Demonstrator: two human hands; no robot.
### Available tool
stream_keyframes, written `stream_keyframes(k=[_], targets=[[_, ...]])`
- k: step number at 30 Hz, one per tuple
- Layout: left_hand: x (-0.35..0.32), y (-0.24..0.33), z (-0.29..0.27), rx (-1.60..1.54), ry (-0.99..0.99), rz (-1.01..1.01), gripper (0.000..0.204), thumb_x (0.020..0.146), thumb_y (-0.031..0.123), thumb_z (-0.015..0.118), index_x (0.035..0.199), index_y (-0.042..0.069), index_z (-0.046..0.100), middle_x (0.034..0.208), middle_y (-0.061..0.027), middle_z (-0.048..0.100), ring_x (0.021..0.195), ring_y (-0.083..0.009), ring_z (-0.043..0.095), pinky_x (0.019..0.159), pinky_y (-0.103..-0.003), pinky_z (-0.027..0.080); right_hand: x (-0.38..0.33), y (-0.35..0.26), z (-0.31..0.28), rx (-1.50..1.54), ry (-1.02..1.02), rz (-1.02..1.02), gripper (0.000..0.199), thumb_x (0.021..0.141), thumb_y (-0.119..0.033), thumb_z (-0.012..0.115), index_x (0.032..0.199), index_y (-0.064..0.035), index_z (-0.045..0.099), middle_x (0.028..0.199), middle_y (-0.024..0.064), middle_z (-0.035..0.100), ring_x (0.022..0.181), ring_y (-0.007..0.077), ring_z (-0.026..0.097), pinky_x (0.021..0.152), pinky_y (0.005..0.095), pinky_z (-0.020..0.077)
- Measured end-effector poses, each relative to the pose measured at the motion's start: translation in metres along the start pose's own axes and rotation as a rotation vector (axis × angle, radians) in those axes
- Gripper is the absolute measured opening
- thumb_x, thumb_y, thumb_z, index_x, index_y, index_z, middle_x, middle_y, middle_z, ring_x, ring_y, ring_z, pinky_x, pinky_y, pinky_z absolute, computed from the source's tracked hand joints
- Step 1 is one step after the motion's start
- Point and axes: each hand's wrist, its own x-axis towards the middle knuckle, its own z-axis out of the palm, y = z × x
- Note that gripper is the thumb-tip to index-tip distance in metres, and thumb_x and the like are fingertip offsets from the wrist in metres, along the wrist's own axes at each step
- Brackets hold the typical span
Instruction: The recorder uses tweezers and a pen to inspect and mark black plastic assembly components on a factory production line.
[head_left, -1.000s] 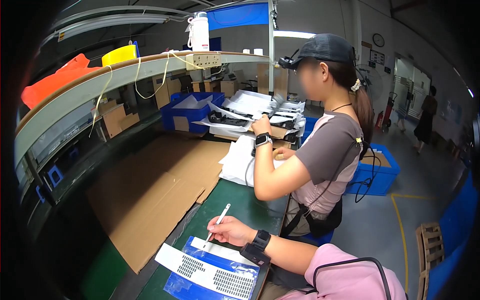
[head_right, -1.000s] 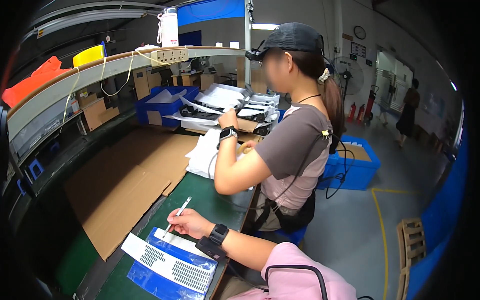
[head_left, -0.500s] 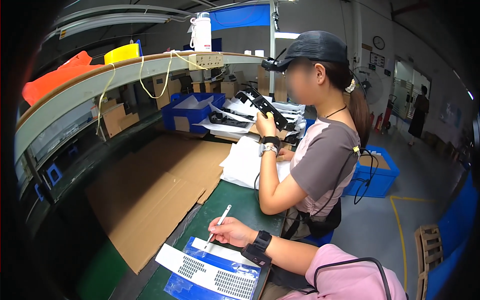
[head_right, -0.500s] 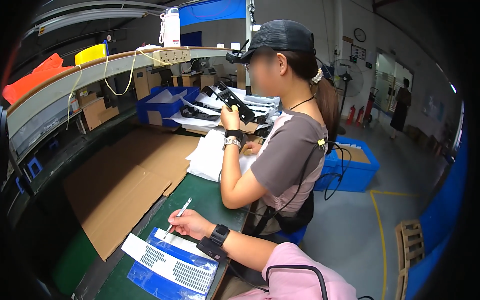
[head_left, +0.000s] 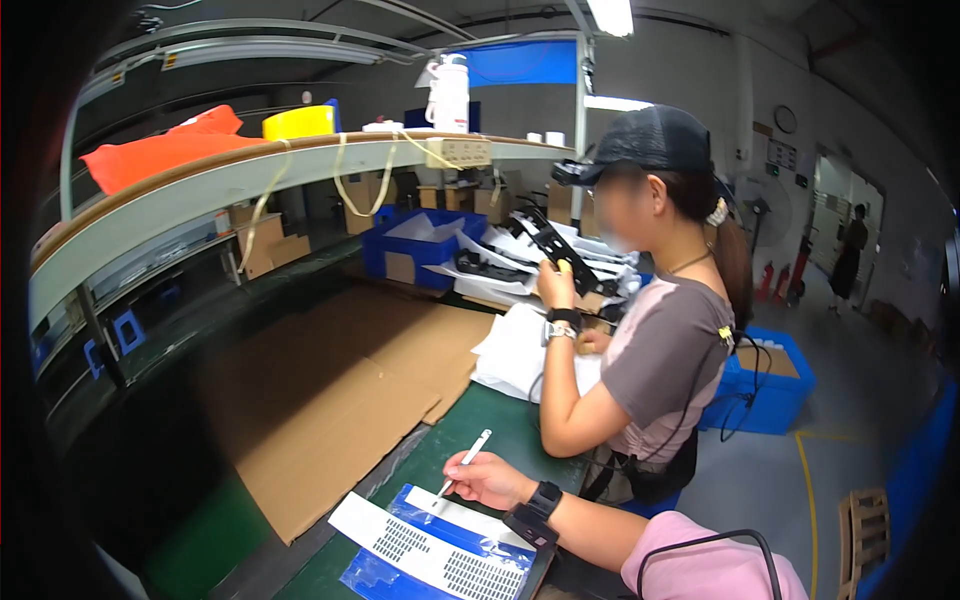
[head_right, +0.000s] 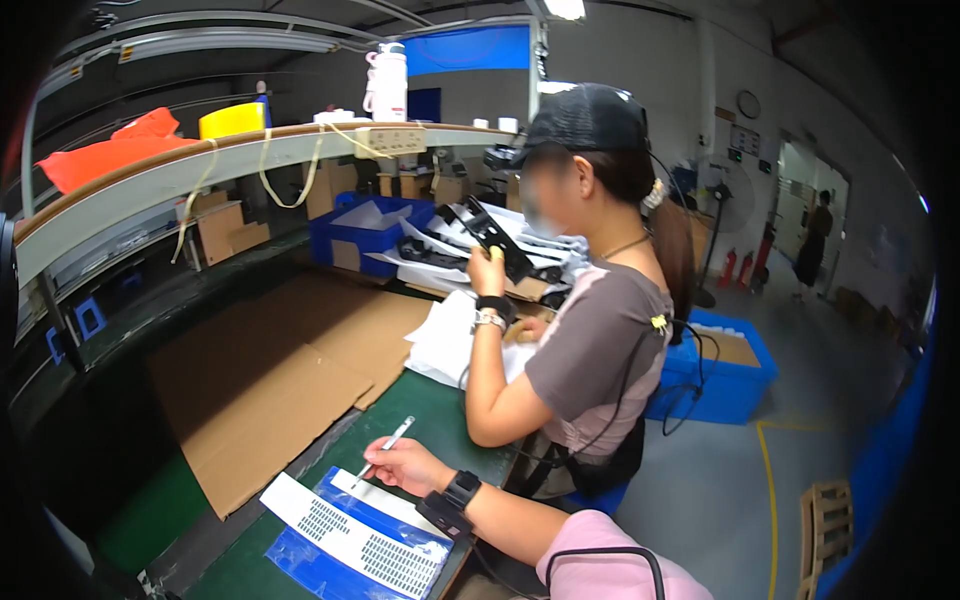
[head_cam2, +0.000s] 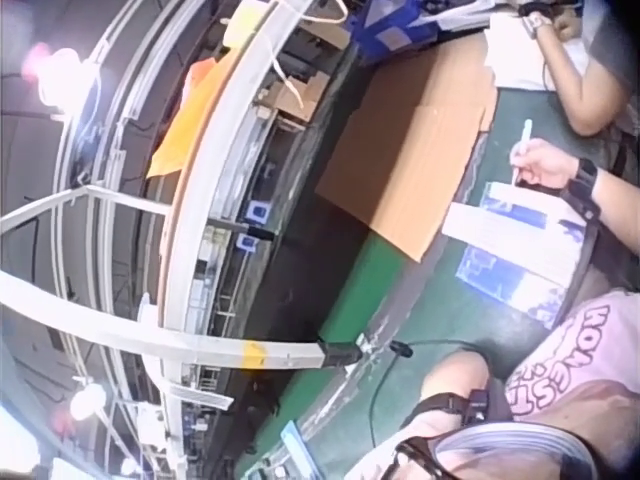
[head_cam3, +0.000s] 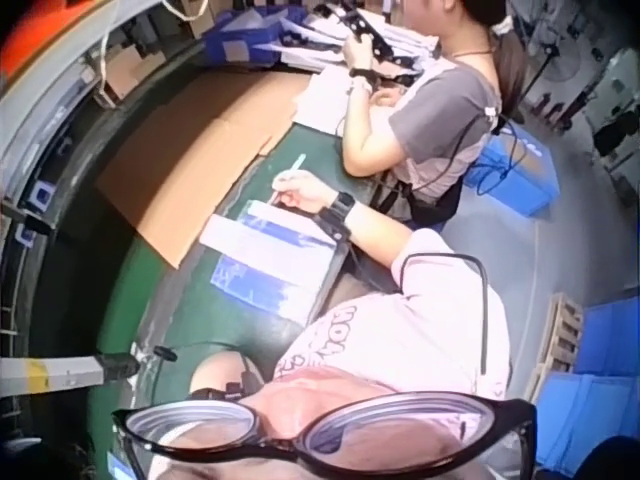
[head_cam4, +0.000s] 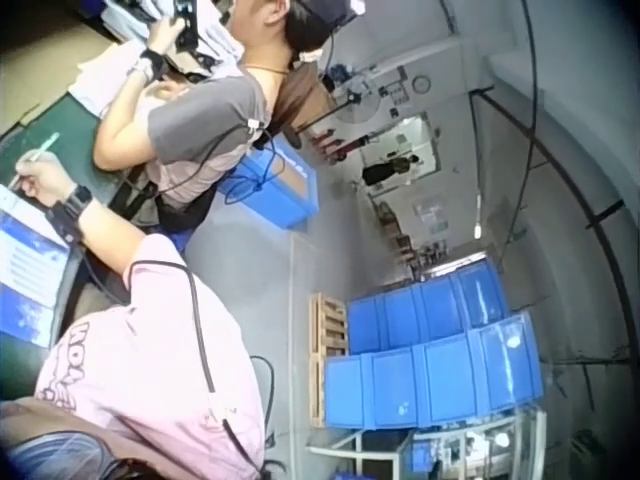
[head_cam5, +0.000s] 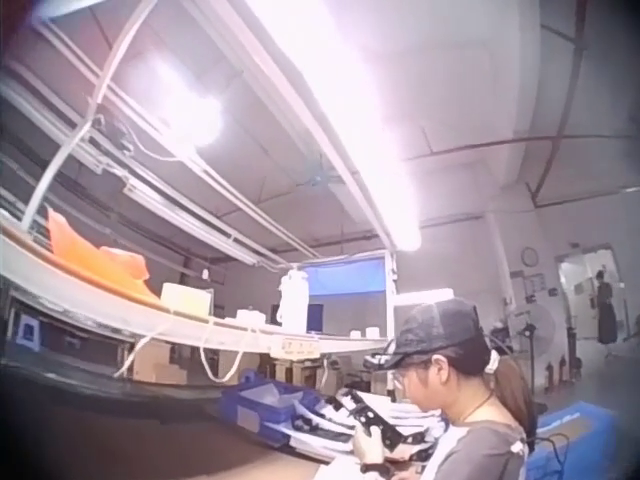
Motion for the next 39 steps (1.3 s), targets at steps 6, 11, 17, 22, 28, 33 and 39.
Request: stream_keyframes(k=[6,11,17,22,28,33,39], targets=[[-0.065,0.312,-0.21,-0.355,-0.146,0.436,0.021,0.078,0.005,0.051,0.097,-0.004,0.054,0.097,-0.0116,0.052,0.085,-0.0196,0.05,0.07,-0.025,0.042,-0.002,0.003,0.011,0.008,-0.024,0.024,0.007,0.085,-0.009,0.054,0.087,-0.0032,0.057,0.079,0.0104,0.061,0.06,0.0095,0.051,0.051,0.0193,0.0383],[-0.035,0.216,-0.216,0.561,0.468,0.045,0.012,0.083,0.006,0.054,0.095,0.003,0.054,0.077,-0.0012,0.054,0.065,-0.0079,0.051,0.06,-0.021,0.043,-0.004,0.004,0.007,0.033,0.014,0.023,0.006,0.084,-0.009,0.055,0.086,-0.0033,0.058,0.077,0.0112,0.062,0.059,0.0106,0.052,0.053,0.0211,0.0402],[-0.102,0.08,-0.336,0.846,0.72,-0.453,0.017,0.076,-0.002,0.052,0.093,0.003,0.055,0.074,-0.003,0.055,0.059,-0.0071,0.05,0.053,-0.02,0.04,-0.001,0.003,0.008,0.046,0.015,0.003,0.006,0.084,-0.01,0.056,0.086,-0.0041,0.057,0.076,0.0121,0.062,0.058,0.0105,0.053,0.048,0.0203,0.0379],[-0.108,0.065,-0.323,0.591,0.49,-0.456,0.013,0.079,0.0,0.051,0.091,0.005,0.055,0.074,-0.0027,0.055,0.061,-0.0079,0.051,0.054,-0.02,0.039,0.005,0.004,0.004,0.05,-0.007,0.023,0.006,0.083,-0.007,0.056,0.085,-0.0025,0.059,0.077,0.0104,0.063,0.06,0.0124,0.056,0.051,0.0214,0.0403],[-0.139,0.051,-0.344,0.953,0.24,-0.577,0.021,0.075,0.016,0.057,0.09,0.004,0.064,0.082,-0.0148,0.064,0.076,-0.0258,0.061,0.068,-0.038,0.048,0.008,0.009,0.027,0.119,-0.057,0.052,0.005,0.081,-0.004,0.056,0.086,-0.0034,0.056,0.074,0.0045,0.058,0.06,0.0133,0.055,0.053,0.0222,0.0437],[-0.128,0.038,-0.317,1.036,0.266,-0.466,0.018,0.075,0.01,0.057,0.09,0.002,0.061,0.078,-0.0129,0.062,0.072,-0.0193,0.059,0.066,-0.03,0.046,0.008,0.015,-0.012,-0.036,0.189,-0.109,0.005,0.087,-0.01,0.047,0.084,-0.0134,0.047,0.064,-0.0043,0.046,0.051,0.0066,0.048,0.037,0.0182,0.0356],[-0.133,0.139,-0.32,0.796,0.303,-0.445,0.013,0.076,-0.001,0.051,0.088,0.0,0.058,0.077,-0.0089,0.06,0.072,-0.0163,0.057,0.067,-0.027,0.045,0.001,-0.002,0.009,-0.009,-0.127,0.104,0.012,0.087,-0.013,0.052,0.094,-0.0038,0.057,0.079,0.0057,0.058,0.063,0.0124,0.048,0.055,0.0244,0.0371]])
